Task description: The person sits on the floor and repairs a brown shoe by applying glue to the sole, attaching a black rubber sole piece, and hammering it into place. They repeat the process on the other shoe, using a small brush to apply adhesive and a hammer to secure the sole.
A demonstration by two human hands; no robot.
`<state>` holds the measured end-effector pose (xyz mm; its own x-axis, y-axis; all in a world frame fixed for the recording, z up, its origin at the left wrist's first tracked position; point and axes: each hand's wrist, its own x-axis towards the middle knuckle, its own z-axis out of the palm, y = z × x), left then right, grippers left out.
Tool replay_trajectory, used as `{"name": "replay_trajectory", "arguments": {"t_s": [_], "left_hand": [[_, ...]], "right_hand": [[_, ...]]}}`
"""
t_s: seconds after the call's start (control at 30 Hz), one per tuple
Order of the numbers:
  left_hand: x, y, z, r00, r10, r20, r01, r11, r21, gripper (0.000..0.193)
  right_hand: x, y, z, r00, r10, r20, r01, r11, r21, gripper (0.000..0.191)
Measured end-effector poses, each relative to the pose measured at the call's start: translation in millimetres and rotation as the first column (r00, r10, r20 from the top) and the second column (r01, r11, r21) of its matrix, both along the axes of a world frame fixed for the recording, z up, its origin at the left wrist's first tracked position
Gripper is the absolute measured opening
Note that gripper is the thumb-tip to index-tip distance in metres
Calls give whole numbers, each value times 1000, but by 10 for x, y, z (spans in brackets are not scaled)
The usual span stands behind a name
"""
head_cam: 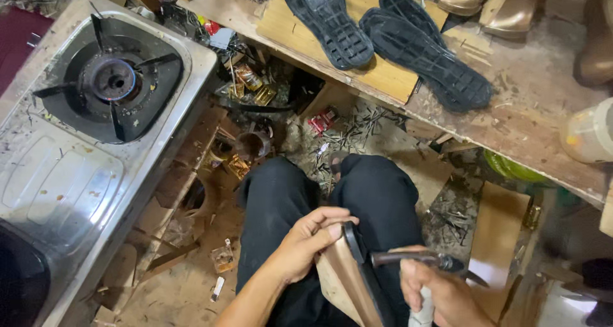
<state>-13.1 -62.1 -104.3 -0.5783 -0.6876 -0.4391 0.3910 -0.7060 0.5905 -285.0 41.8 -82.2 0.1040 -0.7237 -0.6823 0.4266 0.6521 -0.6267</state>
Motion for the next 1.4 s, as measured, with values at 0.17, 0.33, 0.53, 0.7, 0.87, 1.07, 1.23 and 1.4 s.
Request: {"name": "replay_trajectory", "arguments": {"t_s": [0.17, 0.33, 0.53, 0.7, 0.87, 1.07, 1.23, 1.4], "left_hand": [[-60, -17, -151, 983, 181, 37, -180, 983, -44, 21], [-129, -210, -270, 994, 73, 87, -77, 996, 44, 18], [-193, -265, -214, 991, 4, 137, 9, 995, -96, 12], [-246, -346, -104, 963, -67, 260, 92, 992, -88, 16], [-216, -414, -94, 981, -51, 187, 77, 988, -136, 12], [-232, -352, -160, 977, -107, 185, 119, 992, -51, 21], [-301, -330, -164, 973, -97, 209, 118, 989, -92, 23], [-281, -361, -223, 977, -68, 204, 97, 987, -132, 24]], "right_hand": [[33, -184, -5, 993, -26, -114, 28, 999, 21, 32], [137, -342, 44, 993, -42, -110, 46, 998, 39, 32], [287, -486, 235, 901, 198, -387, -136, 974, 182, 36], [171, -818, 406, 716, 530, -454, -398, 845, 358, 37], [-38, -924, 305, 876, 429, -219, -369, 890, 267, 39], [-26, -634, 137, 933, 130, -334, -33, 960, 279, 36], [-4, -877, 212, 847, 356, -394, -216, 909, 357, 32], [-80, -1329, 299, 764, 597, -246, -482, 781, 397, 31]]}}
